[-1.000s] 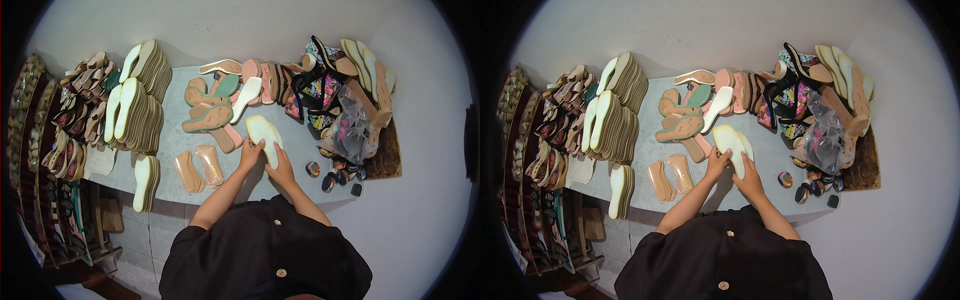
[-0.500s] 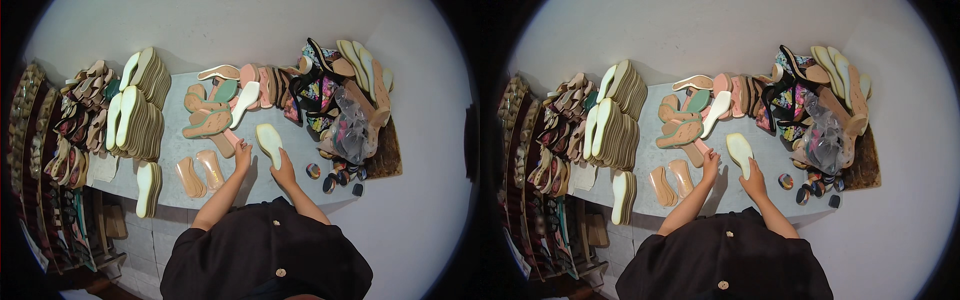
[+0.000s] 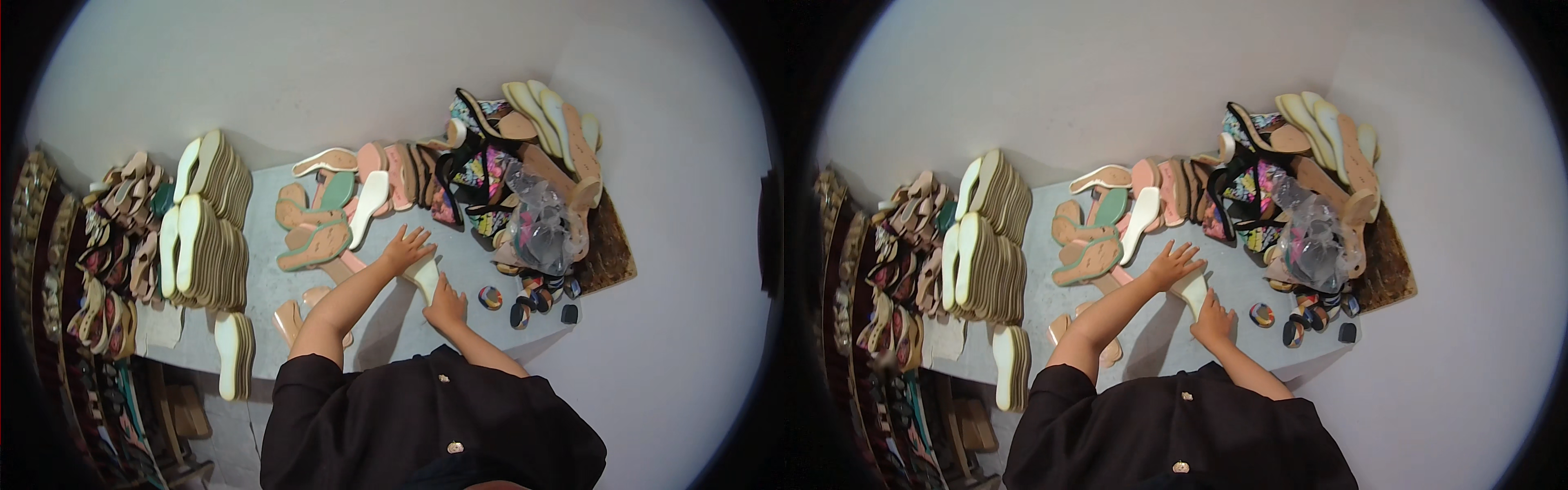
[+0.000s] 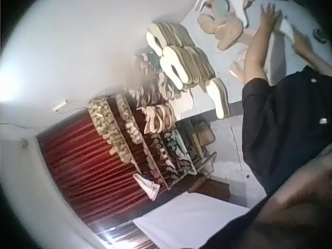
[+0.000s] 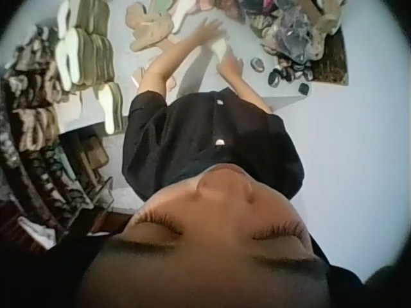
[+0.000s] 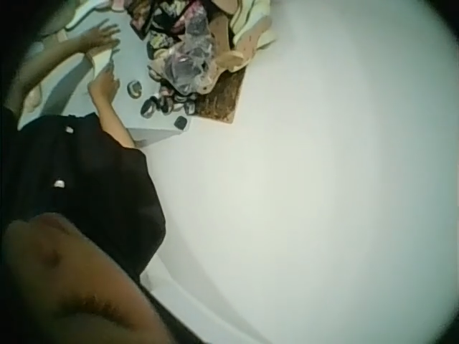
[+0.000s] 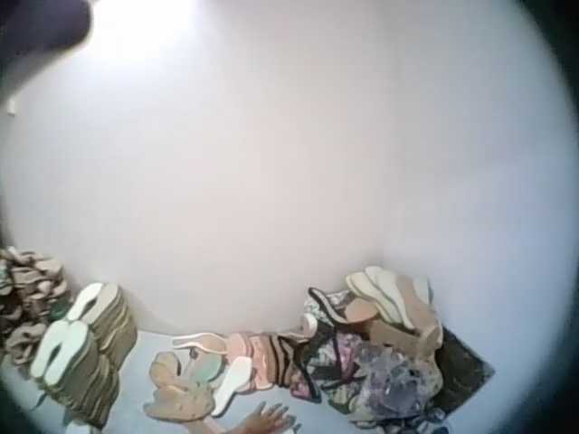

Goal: Sorting and stacking shoe insoles and components on a worktable.

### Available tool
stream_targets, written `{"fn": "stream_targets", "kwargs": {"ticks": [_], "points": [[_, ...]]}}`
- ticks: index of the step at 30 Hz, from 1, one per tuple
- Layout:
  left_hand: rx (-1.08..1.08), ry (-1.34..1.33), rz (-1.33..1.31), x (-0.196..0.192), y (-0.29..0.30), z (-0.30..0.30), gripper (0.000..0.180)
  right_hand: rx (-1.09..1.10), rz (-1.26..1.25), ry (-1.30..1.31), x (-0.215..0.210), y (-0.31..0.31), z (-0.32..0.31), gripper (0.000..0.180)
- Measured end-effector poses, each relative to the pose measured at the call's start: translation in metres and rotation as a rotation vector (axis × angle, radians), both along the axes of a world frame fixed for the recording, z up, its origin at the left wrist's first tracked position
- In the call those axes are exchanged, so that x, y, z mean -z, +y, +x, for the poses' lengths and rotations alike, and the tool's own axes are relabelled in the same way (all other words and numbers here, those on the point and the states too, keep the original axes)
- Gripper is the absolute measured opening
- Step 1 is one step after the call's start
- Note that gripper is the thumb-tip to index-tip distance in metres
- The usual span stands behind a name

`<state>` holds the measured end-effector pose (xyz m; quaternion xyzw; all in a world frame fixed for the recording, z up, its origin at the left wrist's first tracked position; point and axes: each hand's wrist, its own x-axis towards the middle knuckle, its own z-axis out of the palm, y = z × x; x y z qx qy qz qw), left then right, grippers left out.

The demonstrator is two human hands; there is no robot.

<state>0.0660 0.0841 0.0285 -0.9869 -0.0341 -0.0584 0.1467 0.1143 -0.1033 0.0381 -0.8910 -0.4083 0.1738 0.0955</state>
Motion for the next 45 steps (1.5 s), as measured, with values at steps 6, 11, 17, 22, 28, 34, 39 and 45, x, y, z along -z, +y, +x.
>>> {"fn": "stream_targets", "kwargs": {"ticks": [6,11,17,22,28,34,39,45], "points": [[0.211,0.396,0.042,-0.008,0.002,0.031,0.071,-0.025,0.010,-0.002,0.013,-0.002,-0.002,0.092],[0.093,0.666,-0.140,-0.028,0.004,0.035,0.097,-0.079,0.104,-0.018,0.027,-0.007,0.019,0.088],[0.062,0.499,-0.150,-0.010,0.008,0.022,0.114,-0.125,0.058,0.042,0.000,-0.007,0.028,0.089],[-0.022,0.213,-0.120,-0.027,-0.020,-0.003,0.112,-0.095,0.519,-0.064,-0.078,-0.002,0.076,0.072],[-0.274,0.138,-0.670,0.000,-0.039,-0.033,0.067,0.225,1.097,-0.227,-0.215,0.009,0.219,0.024],[-0.321,0.026,-0.665,0.020,-0.047,-0.036,0.057,0.442,0.595,-0.594,-0.245,0.018,0.321,0.043],[-0.327,0.038,-0.694,0.021,-0.045,-0.038,0.056,0.554,0.105,-0.492,-0.223,0.026,0.342,0.044],[-0.326,0.048,-0.792,0.008,-0.042,-0.032,0.057,0.552,0.418,-0.691,-0.249,0.014,0.359,0.040]]}}
